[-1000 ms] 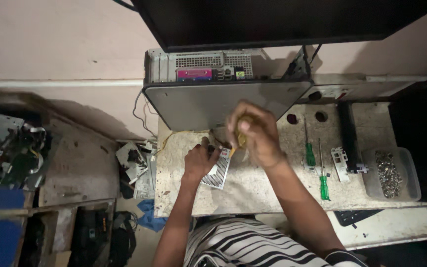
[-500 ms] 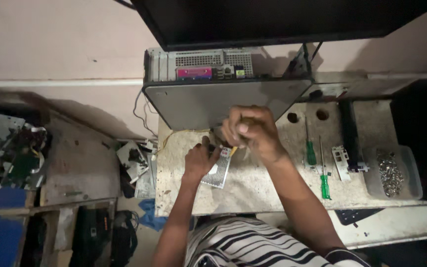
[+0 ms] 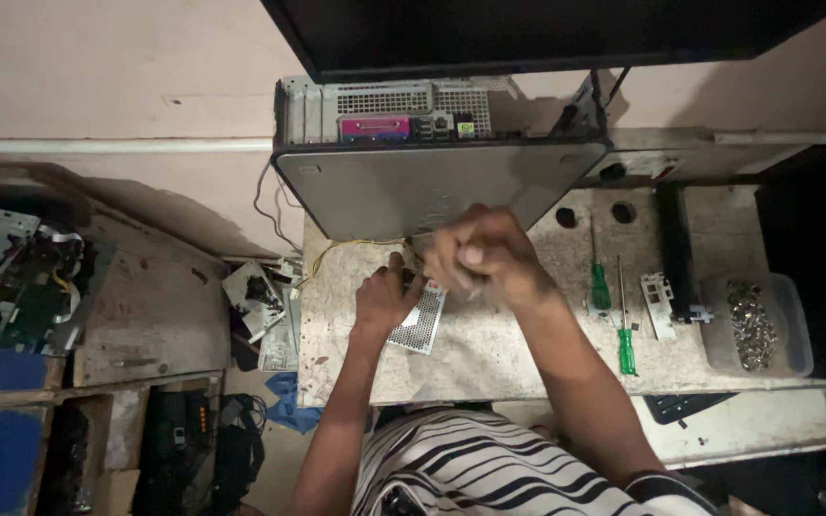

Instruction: The person uses a yellow screwdriver to repeatedly tap and pry at the casing of a small white power supply unit on a cluttered workbench. The person holds the unit with one hand while applying the tool with the other, focusing on the edges and seams of the casing.

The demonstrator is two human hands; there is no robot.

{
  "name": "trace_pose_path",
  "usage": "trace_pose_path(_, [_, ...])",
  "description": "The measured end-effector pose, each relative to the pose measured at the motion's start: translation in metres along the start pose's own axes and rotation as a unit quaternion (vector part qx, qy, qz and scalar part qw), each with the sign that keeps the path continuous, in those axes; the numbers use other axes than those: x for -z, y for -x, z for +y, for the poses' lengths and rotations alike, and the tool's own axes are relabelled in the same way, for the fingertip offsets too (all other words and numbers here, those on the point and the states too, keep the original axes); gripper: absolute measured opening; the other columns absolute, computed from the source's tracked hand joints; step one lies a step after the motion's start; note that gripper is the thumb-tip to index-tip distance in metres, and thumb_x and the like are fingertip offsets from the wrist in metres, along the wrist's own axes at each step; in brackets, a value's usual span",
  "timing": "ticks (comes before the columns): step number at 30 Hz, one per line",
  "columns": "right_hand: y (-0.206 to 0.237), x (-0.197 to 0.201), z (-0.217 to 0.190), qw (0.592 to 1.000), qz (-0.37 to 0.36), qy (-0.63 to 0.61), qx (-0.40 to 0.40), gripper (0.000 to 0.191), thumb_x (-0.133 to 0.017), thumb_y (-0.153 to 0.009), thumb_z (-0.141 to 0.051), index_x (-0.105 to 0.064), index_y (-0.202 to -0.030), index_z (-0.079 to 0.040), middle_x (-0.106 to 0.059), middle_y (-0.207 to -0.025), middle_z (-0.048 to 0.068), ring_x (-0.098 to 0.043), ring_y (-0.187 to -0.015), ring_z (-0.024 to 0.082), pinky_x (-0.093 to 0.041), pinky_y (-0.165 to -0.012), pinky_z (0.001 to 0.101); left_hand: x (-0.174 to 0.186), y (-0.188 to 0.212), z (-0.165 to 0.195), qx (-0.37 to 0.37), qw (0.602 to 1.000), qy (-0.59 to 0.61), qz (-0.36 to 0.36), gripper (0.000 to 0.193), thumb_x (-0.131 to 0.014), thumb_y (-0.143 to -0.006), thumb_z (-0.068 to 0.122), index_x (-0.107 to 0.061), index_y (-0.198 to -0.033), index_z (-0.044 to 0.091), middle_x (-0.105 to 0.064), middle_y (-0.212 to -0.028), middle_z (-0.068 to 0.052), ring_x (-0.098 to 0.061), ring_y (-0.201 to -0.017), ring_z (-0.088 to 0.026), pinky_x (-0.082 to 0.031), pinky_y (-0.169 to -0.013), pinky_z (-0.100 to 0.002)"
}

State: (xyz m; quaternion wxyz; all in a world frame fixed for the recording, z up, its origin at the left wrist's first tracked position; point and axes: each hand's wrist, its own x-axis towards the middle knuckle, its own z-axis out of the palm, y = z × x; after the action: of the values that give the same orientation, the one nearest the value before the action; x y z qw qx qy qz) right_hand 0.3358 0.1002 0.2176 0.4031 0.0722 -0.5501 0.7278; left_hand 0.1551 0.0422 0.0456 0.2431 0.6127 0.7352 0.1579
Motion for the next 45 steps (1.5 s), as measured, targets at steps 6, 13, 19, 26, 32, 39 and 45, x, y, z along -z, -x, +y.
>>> trace_pose_path(6, [-0.003, 0.003, 0.006, 0.988, 0.106, 0.099, 0.059, 0.023, -0.07, -0.097, -0.022, -0.053, -0.097, -0.007, -0.051, -0.063, 0.0, -0.046, -0.047, 0.007, -0.04, -0.039, 0.0232, 0.001, 0.001, 0.001, 0.001, 1.0, 0.004, -0.003, 0.063, -0.057, -0.093, 0.055, -0.053, -0.128, 0.003, -0.073, -0.093, -0.026, -0.073, -0.086, -0.047, -0.059, -0.077, -0.056])
trace_pose_path(13, [-0.002, -0.017, -0.003, 0.982, 0.143, 0.104, 0.071, 0.023, -0.067, -0.099, -0.021, -0.047, -0.096, -0.01, -0.052, -0.068, 0.005, -0.048, -0.052, 0.009, -0.041, -0.042, 0.0238, -0.002, -0.002, -0.001, -0.013, 1.0, -0.007, 0.009, 0.063, -0.058, -0.092, 0.055, -0.053, -0.126, 0.002, -0.074, -0.091, -0.025, -0.072, -0.084, -0.048, -0.058, -0.075, -0.056])
trace_pose_path(19, [-0.002, -0.016, -0.011, 0.982, 0.122, 0.139, 0.04, 0.045, -0.043, -0.112, -0.043, -0.053, -0.091, -0.005, -0.051, -0.07, 0.004, -0.044, -0.056, 0.013, -0.037, -0.051, 0.029, -0.002, -0.001, -0.002, -0.016, 1.0, -0.01, 0.015, 0.06, -0.059, -0.093, 0.054, -0.053, -0.123, 0.002, -0.073, -0.089, -0.026, -0.072, -0.083, -0.049, -0.058, -0.074, -0.057])
trace_pose_path(26, [0.0, -0.022, -0.003, 0.974, 0.141, 0.172, 0.048, 0.044, -0.051, -0.109, -0.046, -0.052, -0.092, -0.006, -0.048, -0.069, 0.001, -0.039, -0.056, 0.009, -0.033, -0.053, 0.0281, 0.0, 0.001, 0.001, -0.017, 0.999, 0.002, 0.027, 0.056, -0.06, -0.092, 0.054, -0.054, -0.117, 0.004, -0.072, -0.088, -0.027, -0.071, -0.082, -0.05, -0.057, -0.072, -0.058])
trace_pose_path(32, [-0.011, -0.026, 0.002, 0.95, 0.218, 0.2, 0.097, 0.031, -0.065, -0.101, -0.031, -0.044, -0.101, -0.007, -0.046, -0.066, 0.0, -0.044, -0.052, 0.008, -0.036, -0.042, 0.0251, 0.001, -0.001, 0.0, -0.015, 1.0, 0.001, 0.008, 0.058, -0.059, -0.093, 0.053, -0.052, -0.121, 0.002, -0.072, -0.088, -0.029, -0.072, -0.084, -0.049, -0.058, -0.073, -0.058])
trace_pose_path(39, [-0.009, -0.021, -0.014, 0.976, 0.192, 0.083, 0.063, 0.035, -0.056, -0.11, -0.039, -0.057, -0.098, -0.006, -0.05, -0.067, 0.0, -0.044, -0.053, 0.006, -0.036, -0.048, 0.0248, -0.007, 0.0, -0.005, -0.017, 1.0, -0.001, 0.014, 0.053, -0.06, -0.092, 0.051, -0.054, -0.117, 0.005, -0.072, -0.093, -0.027, -0.071, -0.085, -0.049, -0.056, -0.074, -0.059])
trace_pose_path(45, [-0.008, -0.025, -0.006, 0.974, 0.175, 0.097, 0.106, 0.033, -0.065, -0.101, -0.029, -0.044, -0.117, -0.01, -0.047, -0.072, 0.0, -0.041, -0.053, 0.007, -0.034, -0.047, 0.0242, -0.002, 0.001, -0.001, -0.013, 1.0, 0.004, 0.024, 0.057, -0.061, -0.092, 0.053, -0.053, -0.12, 0.004, -0.071, -0.09, -0.028, -0.07, -0.083, -0.051, -0.056, -0.073, -0.059])
